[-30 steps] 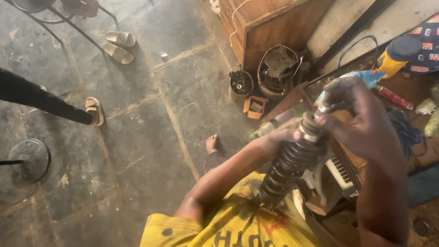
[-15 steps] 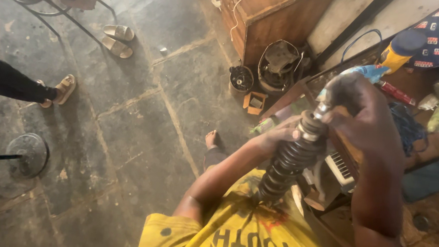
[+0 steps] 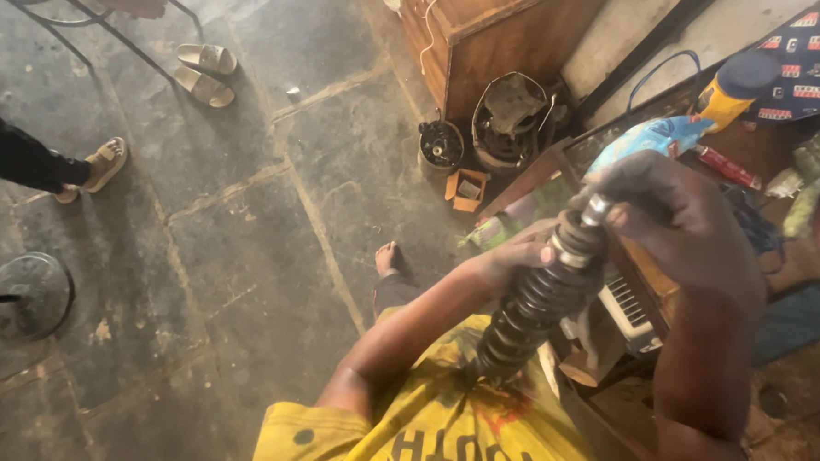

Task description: The person uses a spring compressor to compress a coil spring on a shock absorber assembly. They then remove the top nut and disassemble the shock absorber from the spring.

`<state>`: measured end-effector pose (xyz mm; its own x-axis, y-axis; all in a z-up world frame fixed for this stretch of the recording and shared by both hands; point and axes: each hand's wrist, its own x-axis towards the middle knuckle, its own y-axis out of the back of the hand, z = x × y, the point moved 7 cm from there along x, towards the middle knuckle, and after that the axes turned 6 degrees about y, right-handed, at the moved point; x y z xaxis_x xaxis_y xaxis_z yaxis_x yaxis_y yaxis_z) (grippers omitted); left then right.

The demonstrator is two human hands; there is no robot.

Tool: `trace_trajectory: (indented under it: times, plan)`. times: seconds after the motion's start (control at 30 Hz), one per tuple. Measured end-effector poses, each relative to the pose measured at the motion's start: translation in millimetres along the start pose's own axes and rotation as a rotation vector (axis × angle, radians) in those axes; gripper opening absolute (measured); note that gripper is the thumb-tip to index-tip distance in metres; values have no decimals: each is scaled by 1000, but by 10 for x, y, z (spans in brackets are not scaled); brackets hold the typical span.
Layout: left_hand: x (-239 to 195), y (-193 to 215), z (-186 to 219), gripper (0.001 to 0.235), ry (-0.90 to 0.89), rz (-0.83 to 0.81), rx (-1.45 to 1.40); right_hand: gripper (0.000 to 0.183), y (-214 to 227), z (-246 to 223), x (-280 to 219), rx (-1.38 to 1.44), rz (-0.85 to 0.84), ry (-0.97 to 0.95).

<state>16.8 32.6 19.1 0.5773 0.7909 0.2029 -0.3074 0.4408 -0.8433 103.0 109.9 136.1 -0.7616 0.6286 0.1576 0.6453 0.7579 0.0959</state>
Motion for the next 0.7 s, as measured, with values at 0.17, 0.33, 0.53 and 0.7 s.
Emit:
trace_trajectory:
  times: [0.17, 0.33, 0.53, 0.7]
  plan:
    - [16, -28, -4, 69, 19, -43, -2, 13, 39, -12, -77, -398, 150, -27]
    - [-19, 17, 2, 73, 23, 24, 41, 20, 27, -111, -48, -312, 128, -78]
    - [-8, 20, 11, 71, -11, 12, 72, 15, -40, -144, 12, -439, 110, -35]
    - [7, -7, 6, 68, -28, -24, 53, 15, -78, -232, 23, -521, 66, 64]
